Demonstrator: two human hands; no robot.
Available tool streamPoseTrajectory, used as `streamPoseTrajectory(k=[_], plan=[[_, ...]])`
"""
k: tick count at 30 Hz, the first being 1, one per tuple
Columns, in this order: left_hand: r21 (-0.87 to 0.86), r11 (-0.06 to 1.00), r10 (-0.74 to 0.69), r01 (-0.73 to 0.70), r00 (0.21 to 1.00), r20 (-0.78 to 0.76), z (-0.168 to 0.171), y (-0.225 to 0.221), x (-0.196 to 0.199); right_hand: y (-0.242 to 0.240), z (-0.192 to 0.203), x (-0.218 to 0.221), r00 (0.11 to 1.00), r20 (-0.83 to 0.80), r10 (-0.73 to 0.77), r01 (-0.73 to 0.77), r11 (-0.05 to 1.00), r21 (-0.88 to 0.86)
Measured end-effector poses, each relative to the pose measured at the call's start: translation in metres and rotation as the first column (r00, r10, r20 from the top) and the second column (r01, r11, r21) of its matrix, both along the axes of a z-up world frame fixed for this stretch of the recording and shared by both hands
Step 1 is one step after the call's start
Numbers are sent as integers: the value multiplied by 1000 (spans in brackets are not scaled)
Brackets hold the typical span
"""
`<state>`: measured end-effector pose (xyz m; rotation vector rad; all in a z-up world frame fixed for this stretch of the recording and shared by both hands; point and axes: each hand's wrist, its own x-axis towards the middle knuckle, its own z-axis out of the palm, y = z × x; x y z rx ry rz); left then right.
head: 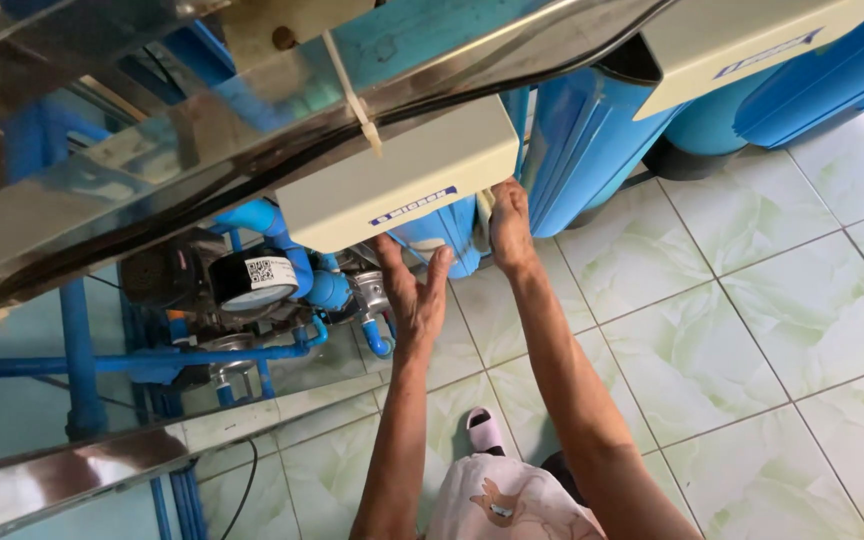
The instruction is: Cleaning and wiping down the exterior of a water filtration and treatment system using a cloth.
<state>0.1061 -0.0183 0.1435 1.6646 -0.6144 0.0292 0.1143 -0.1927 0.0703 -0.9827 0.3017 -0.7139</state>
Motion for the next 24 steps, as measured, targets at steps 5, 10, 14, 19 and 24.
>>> streamPoseTrajectory(k=[5,10,14,19,24], plan=[[4,998,57,-57,998,36,5,-6,-3,-20,-45,14,994,-101,42,-50,996,-77],[-21,998,62,-62,998,28,11,-6,-7,-6,94,-26,994,75,74,-76,997,28],[48,994,91,-94,993,69,9,-3,-8,7,195,-50,981,184,60,-19,977,-213],[65,993,91,-95,994,62,12,-6,-8,23,127,-33,963,70,-260,260,829,-495],[67,990,118,-120,992,42,11,-10,-18,20,-42,-31,872,-224,-436,199,733,-650]])
